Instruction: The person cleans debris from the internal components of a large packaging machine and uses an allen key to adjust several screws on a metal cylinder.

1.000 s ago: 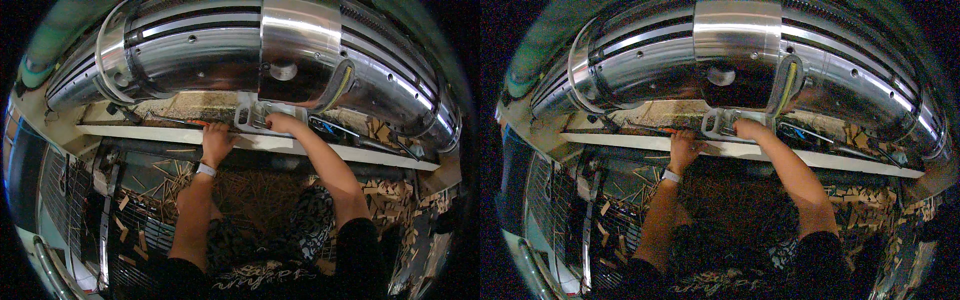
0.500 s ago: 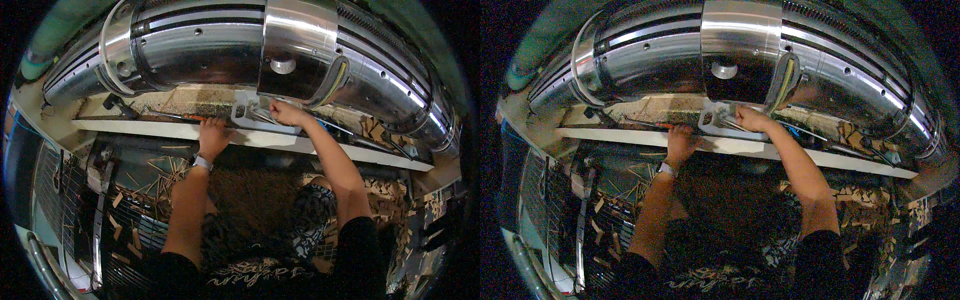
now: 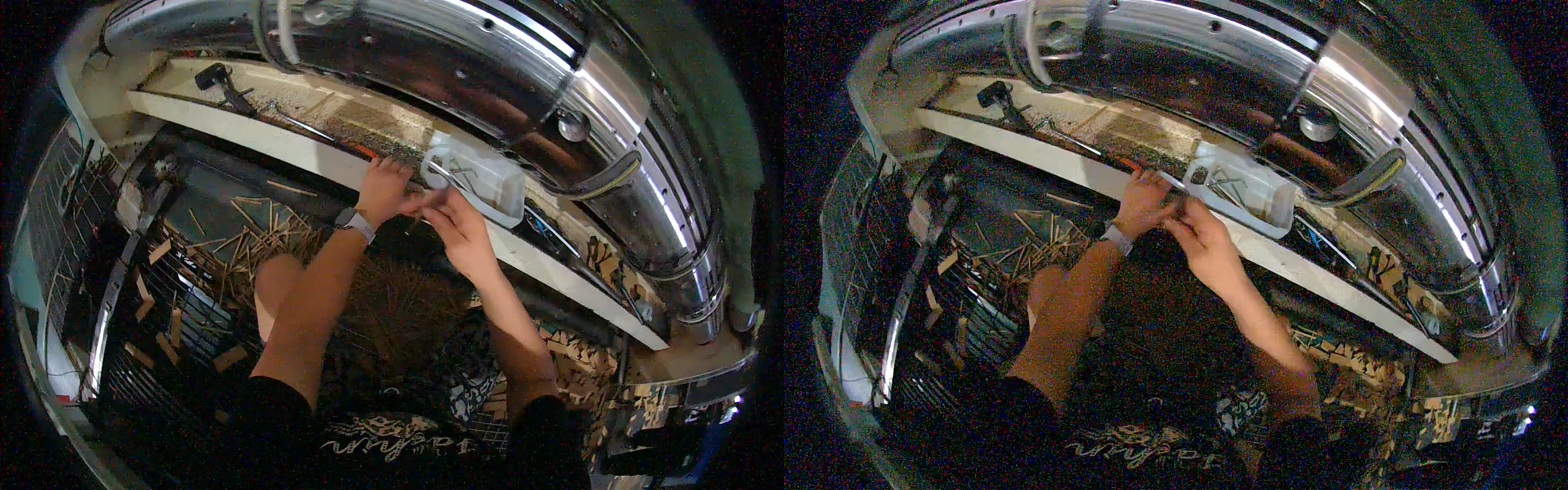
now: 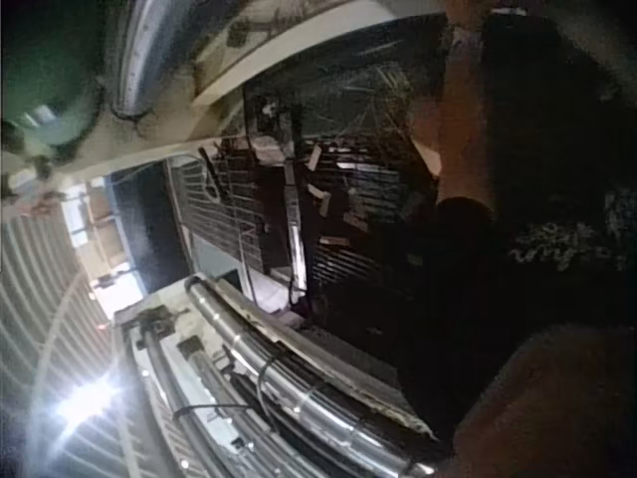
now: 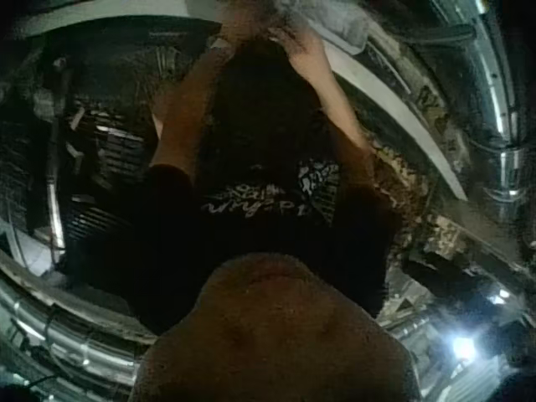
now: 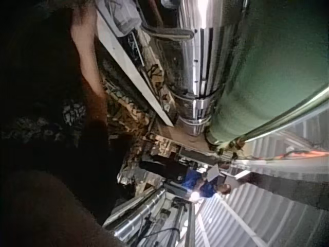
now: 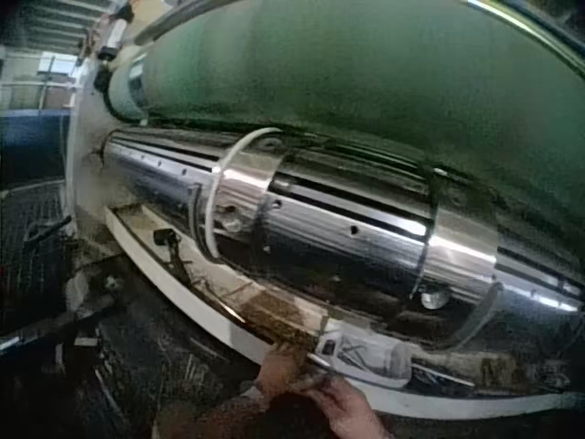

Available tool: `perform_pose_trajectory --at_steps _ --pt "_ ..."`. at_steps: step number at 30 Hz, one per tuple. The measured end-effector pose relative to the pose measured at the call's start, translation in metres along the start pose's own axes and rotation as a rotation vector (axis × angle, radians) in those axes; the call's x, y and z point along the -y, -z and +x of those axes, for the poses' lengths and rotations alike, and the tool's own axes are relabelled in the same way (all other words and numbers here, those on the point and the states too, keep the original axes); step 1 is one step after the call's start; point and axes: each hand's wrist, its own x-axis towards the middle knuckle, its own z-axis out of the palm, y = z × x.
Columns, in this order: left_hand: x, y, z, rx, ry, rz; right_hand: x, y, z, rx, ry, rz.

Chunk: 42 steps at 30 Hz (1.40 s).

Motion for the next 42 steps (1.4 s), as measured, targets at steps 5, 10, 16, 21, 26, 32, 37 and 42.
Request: perform_pose_trajectory --at_steps 5,10,16,21,26,32,37,42 --pt "0.0 -0.005 -0.006 -0.033 0.237 -0.388 0.037 -0.057 0.07 0.103 -0.012 0.095" --pt "0.007 -0.082 -0.023 0.05 0.358 -0.456 0.013 -0.107 0.136 0.059 -0.114 0.143" --pt "-0.005 -0.098 0.001 -0.019 0.45 -0.778 -0.022 -0.119 0.163 -0.179 -0.119 0.09" --pt "0.002 -0.053 -0.005 -0.186 0.46 -0.932 -0.025 -0.133 0.161 -0.266 -0.085 0.082" --pt "0.006 0.001 0.005 -0.088 0.427 -1.087 -0.013 -0.126 0.166 -0.314 -0.132 0.048" --pt "0.015 -0.006 0.008 -0.088 0.38 -1.041 -0.002 -0.141 0.178 -0.356 -0.174 0.26" --pt "0.016 -0.015 0.009 -0.055 0.356 -1.009 -0.01 -0.148 0.188 -0.318 -0.029 0.578" --pt "0.017 -0.023 0.005 -0.019 0.334 -0.937 -0.032 -0.15 0.191 -0.323 0.053 0.583"
